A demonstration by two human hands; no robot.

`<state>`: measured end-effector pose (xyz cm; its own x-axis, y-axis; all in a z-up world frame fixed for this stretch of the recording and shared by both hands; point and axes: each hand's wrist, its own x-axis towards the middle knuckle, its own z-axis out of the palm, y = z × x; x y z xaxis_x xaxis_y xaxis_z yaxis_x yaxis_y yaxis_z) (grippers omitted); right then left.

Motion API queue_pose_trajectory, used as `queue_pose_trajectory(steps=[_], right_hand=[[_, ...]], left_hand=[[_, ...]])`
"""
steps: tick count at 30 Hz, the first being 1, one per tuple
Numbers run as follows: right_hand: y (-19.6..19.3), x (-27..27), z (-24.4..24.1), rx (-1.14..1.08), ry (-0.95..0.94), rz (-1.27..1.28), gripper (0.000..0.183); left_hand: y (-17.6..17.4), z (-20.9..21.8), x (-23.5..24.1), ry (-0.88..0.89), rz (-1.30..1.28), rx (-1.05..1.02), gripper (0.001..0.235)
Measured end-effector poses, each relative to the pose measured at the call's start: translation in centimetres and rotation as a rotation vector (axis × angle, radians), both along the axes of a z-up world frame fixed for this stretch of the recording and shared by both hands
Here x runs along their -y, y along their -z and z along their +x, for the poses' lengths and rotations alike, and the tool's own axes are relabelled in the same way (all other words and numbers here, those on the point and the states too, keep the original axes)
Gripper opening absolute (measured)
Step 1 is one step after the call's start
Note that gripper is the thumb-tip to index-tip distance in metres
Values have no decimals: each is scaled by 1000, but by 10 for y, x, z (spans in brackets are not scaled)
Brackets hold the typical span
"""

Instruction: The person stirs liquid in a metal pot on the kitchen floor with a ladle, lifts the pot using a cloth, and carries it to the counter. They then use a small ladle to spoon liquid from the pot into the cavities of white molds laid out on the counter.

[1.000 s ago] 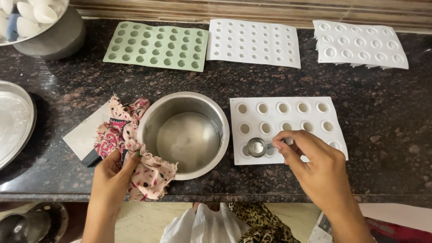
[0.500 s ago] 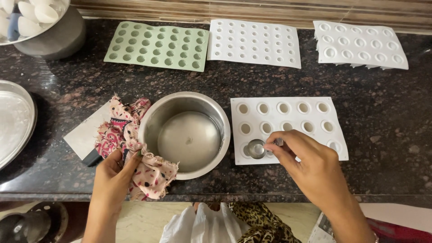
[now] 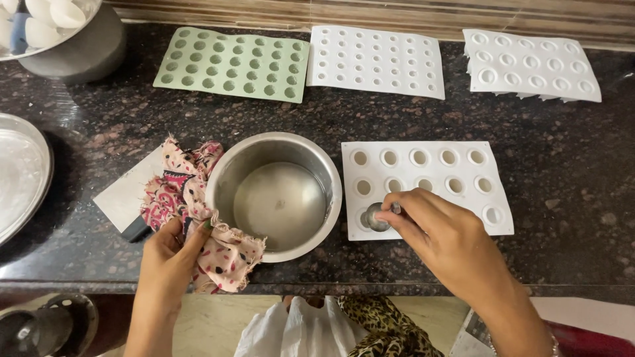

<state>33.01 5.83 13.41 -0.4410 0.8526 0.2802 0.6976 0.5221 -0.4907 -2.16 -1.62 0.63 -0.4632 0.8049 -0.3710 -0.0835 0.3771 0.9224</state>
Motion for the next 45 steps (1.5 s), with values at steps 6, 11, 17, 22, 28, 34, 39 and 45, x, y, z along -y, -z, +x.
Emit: queue_pose_trajectory(steps=[6,11,17,22,28,34,39,45], right_hand=[[-1,0,-4,25,-29,-48,22],[-2,-2,-9,51,-110,-7,23],[3,-5,-14,82,-183,-3,23],[-5,-5,-24,123,-190,-28,25],[0,-9,-28,150,-219,-32,26],[-4,-10,-36,163,-258,-3,27],[-4,-10,-44,154,-304,26,27],[-1,-12,-54,246,-328,37,26]], left_hand=[[4,-1,0,13,36,-9,21],[-5,4,-1,-4,19,44,23],[-3,4,0,3,22,2,23],[1,3,1,3,40,41,24],[5,2,0,19,76,41,24],[8,3,1,23,87,74,24],[8,3,2,37,98,50,23],[5,4,0,30,54,50,19]])
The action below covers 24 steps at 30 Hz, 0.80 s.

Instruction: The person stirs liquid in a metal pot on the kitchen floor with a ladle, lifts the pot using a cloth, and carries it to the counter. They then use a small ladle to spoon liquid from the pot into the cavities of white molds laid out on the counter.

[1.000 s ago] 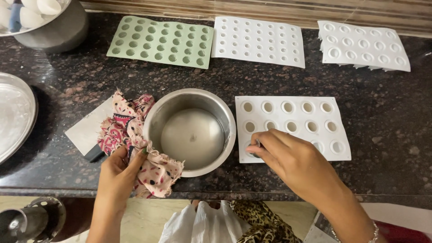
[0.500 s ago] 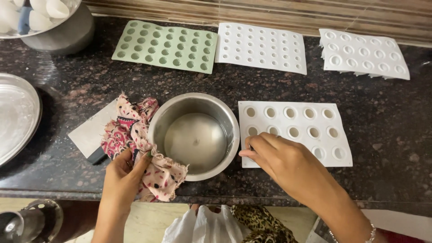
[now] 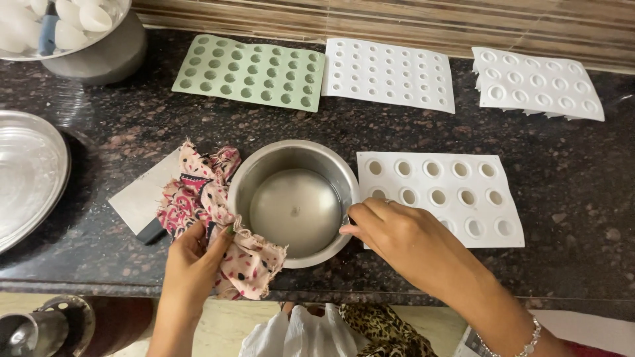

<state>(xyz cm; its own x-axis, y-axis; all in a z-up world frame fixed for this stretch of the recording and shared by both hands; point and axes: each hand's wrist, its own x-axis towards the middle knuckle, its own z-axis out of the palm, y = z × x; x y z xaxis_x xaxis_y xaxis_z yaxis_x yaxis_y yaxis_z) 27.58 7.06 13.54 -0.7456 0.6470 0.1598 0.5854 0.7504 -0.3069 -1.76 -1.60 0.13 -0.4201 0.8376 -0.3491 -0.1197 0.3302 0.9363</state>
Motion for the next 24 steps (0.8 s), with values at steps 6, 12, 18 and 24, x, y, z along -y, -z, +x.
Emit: queue_pose_trajectory(steps=[6,12,18,24], right_hand=[[34,-11,11,-42,-47,164,25],[9,-4,46,-343,589,-131,19],[17,3,20,-843,490,-28,13],[56,3,-32,-510,260,-94,12]], left_hand=[[11,-4,1,46,44,-78,14],[10,-6,-3,72,42,-59,14],[5,-8,-7,83,71,-58,18],[1,-10,-10,96,28,-17,23]])
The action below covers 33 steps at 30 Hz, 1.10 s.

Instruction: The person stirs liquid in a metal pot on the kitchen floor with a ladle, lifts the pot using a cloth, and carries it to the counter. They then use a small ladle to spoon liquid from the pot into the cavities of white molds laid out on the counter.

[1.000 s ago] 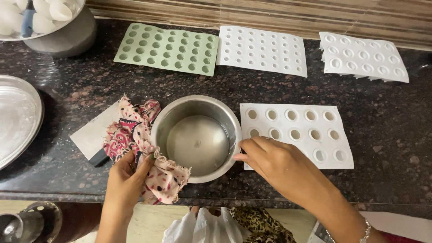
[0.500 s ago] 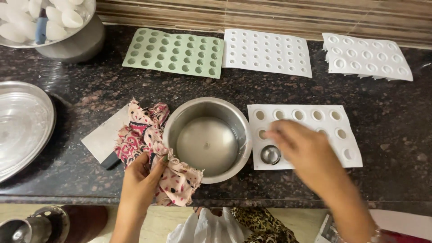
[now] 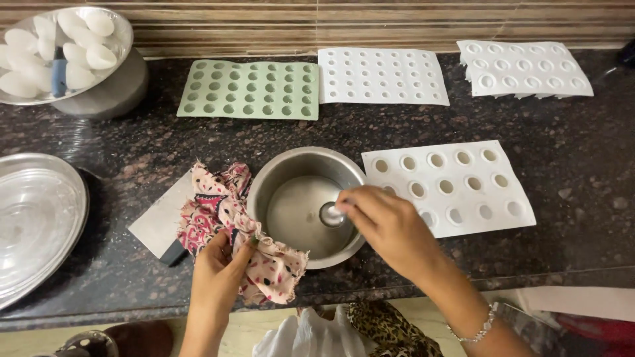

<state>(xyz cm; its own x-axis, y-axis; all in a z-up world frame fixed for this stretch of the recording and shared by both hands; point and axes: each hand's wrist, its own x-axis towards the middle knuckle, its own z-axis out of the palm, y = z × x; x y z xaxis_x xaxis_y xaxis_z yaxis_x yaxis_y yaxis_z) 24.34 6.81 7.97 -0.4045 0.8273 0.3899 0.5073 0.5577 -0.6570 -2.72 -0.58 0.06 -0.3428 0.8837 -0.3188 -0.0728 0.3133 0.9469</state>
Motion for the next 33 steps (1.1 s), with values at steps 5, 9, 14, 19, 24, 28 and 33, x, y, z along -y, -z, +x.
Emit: queue_pose_trajectory(steps=[5,9,14,19,24,28,33], right_hand=[[6,8,-8,123,-84,29,16],[4,10,-9,99,-67,-38,17],[-5,6,-9,45,65,-215,17],[-1,-4,4,-108,73,-277,17],[-21,-7,23,-302,77,-276,20],[-46,-3,36,-318,172,-234,21],[-64,3,48,-298,234,-181,20]], left_hand=[[-2,1,3,31,58,62,23],[-1,2,4,35,63,63,22],[0,2,3,37,62,4,16],[-8,6,0,17,8,-9,15],[-9,8,-2,14,32,35,18],[-5,8,-3,2,18,1,20],[-15,14,-7,-28,20,45,22]])
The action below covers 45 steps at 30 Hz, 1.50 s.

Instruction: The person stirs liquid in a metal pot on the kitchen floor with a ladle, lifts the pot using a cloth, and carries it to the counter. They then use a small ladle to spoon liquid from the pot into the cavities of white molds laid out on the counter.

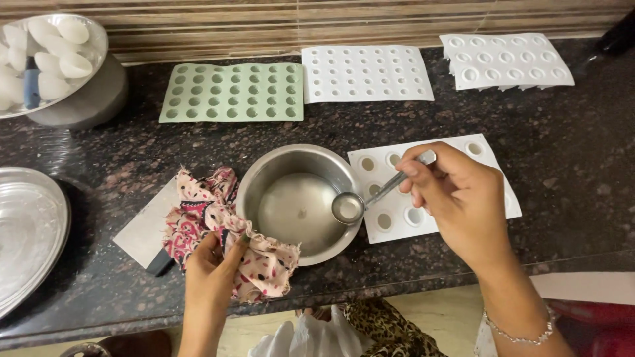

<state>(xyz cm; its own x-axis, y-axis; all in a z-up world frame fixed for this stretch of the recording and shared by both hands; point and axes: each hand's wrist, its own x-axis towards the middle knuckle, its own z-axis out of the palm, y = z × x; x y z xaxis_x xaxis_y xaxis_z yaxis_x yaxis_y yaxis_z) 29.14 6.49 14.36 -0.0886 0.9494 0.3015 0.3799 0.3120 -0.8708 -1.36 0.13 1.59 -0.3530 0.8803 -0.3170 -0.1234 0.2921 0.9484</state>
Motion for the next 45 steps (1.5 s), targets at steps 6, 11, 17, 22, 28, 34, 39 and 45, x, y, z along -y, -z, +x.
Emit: queue_pose_trajectory(steps=[6,11,17,22,28,34,39,45], right_hand=[[1,2,15,20,75,-14,18],[9,2,34,-108,86,-39,18],[19,5,59,-100,150,-49,18],[26,9,69,-42,168,-51,17],[33,13,74,107,205,-43,14],[40,12,75,165,181,-45,12],[38,12,70,198,138,-20,11],[31,11,63,326,131,-11,13]], left_hand=[[8,-2,-2,-29,-21,14,21],[13,-6,-5,-58,4,49,22],[7,-7,-4,-56,-23,53,21],[8,-6,-5,-65,-2,4,20],[10,-7,-6,-91,-22,0,19],[3,-3,-6,-107,-23,9,20],[3,-3,-6,-119,-39,5,20],[5,-3,-5,-102,18,42,20]])
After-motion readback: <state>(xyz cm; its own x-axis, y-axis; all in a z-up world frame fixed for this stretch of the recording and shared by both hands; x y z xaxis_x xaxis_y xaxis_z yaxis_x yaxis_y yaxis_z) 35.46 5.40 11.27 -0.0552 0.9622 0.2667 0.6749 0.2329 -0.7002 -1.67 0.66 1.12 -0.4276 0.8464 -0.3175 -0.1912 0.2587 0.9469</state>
